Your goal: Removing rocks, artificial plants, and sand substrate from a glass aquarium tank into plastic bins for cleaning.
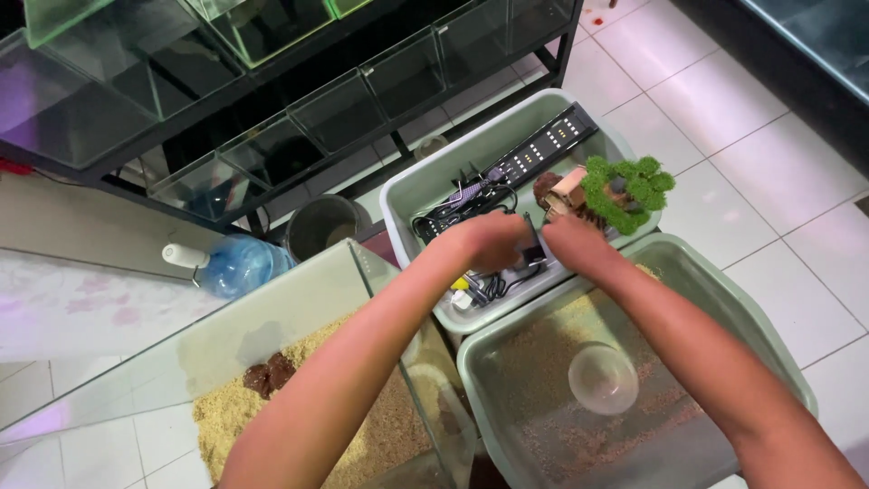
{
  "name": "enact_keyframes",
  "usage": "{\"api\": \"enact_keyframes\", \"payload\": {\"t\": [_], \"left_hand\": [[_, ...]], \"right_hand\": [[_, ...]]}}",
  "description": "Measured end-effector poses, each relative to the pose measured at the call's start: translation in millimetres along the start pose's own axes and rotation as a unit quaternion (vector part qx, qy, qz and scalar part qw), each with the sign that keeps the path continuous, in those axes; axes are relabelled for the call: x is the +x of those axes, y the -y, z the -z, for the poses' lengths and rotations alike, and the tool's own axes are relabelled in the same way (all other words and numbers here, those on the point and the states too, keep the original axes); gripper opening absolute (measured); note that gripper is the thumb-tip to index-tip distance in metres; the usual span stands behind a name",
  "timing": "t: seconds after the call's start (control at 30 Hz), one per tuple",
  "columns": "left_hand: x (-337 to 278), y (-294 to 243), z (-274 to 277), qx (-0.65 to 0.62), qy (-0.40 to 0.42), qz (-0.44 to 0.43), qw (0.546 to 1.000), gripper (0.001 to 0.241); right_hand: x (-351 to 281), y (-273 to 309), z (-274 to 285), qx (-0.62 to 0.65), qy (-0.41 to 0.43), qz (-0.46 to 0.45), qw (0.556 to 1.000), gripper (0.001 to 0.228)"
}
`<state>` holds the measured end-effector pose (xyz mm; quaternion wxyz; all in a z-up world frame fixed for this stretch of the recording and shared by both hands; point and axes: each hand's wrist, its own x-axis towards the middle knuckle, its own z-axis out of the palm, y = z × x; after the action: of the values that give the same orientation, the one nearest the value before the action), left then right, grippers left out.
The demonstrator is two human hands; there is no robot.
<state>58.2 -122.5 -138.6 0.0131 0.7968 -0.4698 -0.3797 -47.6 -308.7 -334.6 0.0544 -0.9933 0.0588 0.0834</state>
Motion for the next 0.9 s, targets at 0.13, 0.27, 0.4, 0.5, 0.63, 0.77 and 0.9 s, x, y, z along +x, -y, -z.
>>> {"api": "enact_keyframes", "payload": {"t": [0.13,0.27,0.4,0.5,0.63,0.77,0.9], "left_hand": [[-30.8,-7.2,9.5,0.009,-0.023,0.012,1.000,0.038],[-77.9,-19.8,18.1,0.003,-0.048,0.008,0.999,0.041],[-89.9,-6.6,12.0,-0.038,-0.092,0.013,0.995,0.040],[-87.8,4.9,1.7,-0.053,-0.102,0.015,0.993,0.036],[-103.9,8.0,5.3,-0.069,-0.107,0.022,0.992,0.038],[-98.5,16.9,-4.1,-0.077,-0.109,0.031,0.991,0.038],[-95.1,19.4,2.6,-0.078,-0.109,0.036,0.990,0.037]], "right_hand": [[-6.7,28.7,70.9,0.067,0.065,0.015,0.996,0.023],[3.2,34.5,70.7,0.212,0.112,-0.109,0.965,0.094],[34.4,48.8,42.4,0.286,0.078,-0.161,0.941,0.080],[37.9,63.8,31.1,0.269,0.088,-0.187,0.941,0.066],[31.9,75.1,28.0,0.263,0.050,-0.178,0.947,0.037],[28.6,60.8,19.7,0.257,0.012,-0.124,0.958,0.027],[26.1,58.9,31.8,0.263,0.024,-0.029,0.964,0.035]]}}
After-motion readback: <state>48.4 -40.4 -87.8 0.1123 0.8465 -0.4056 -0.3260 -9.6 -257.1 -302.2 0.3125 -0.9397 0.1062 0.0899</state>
